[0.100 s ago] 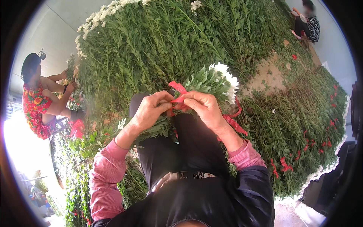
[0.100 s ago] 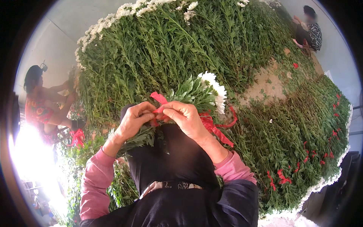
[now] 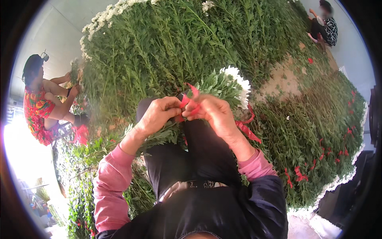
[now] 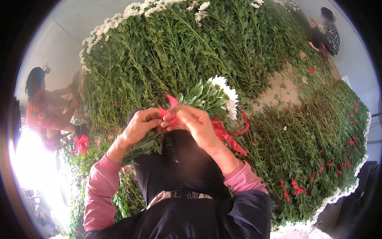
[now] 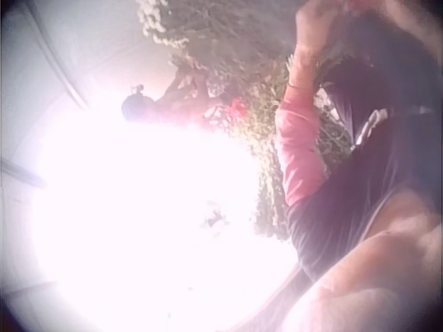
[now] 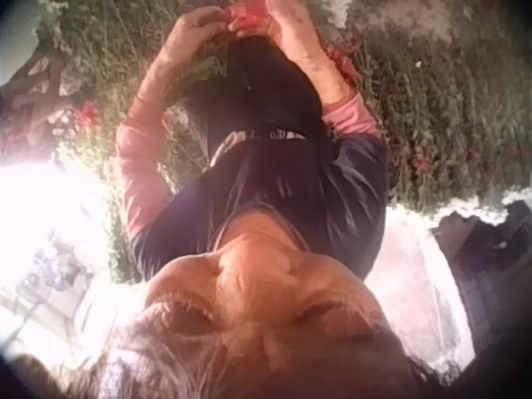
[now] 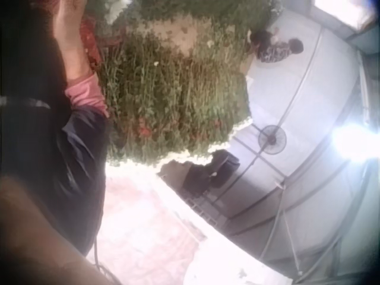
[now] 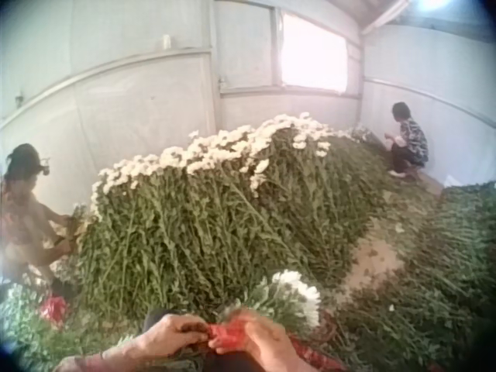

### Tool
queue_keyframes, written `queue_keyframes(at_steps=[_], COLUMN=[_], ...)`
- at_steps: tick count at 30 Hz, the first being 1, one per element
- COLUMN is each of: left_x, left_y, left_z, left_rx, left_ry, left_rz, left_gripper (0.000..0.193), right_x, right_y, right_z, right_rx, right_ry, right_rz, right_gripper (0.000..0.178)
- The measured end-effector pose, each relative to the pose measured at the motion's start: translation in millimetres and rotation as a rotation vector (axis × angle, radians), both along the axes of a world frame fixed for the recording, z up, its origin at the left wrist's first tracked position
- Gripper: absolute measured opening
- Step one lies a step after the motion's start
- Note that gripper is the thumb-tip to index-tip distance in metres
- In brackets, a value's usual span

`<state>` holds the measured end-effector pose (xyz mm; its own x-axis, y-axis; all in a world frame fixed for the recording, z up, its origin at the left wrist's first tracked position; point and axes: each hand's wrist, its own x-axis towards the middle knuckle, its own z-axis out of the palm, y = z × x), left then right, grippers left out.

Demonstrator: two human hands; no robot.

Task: The person gathers white chrysanthemum stems from a large pile, aligns them into bunches, and ties each bunch with a red ribbon. The person repeats this process multiple times, placing the tied bouquets aside.

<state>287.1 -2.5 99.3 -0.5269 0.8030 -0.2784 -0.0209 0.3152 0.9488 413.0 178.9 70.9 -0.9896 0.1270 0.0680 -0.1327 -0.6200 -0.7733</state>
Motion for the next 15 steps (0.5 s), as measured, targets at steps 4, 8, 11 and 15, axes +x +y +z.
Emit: queue_keyframes(at_steps=[4,8,11,15], left_x=[-10,-15,-17,-20], left_y=[-6,-6,-6,-8], left_z=[1,-2,0,8], left_rx=[0.021,0.052,0.055,-0.04], left_ry=[-0.194,-0.182,-0.196,-0.069], left_rz=[0.028,-0.008,-0.03,-0.069], left_gripper=[0.016,0.016,0.015,0.017], right_x=[-2,-4,-12,-18], right_y=[2,2,1,-6], right_z=[4,2,-4,-11], right_rx=[-0.209,0.127,0.468,0.572], right_ry=[0.004,0.001,-0.089,-0.137], right_rz=[0.049,-0.04,-0.158,-0.171], right_gripper=[0.039,0.028,0.021,0.019])
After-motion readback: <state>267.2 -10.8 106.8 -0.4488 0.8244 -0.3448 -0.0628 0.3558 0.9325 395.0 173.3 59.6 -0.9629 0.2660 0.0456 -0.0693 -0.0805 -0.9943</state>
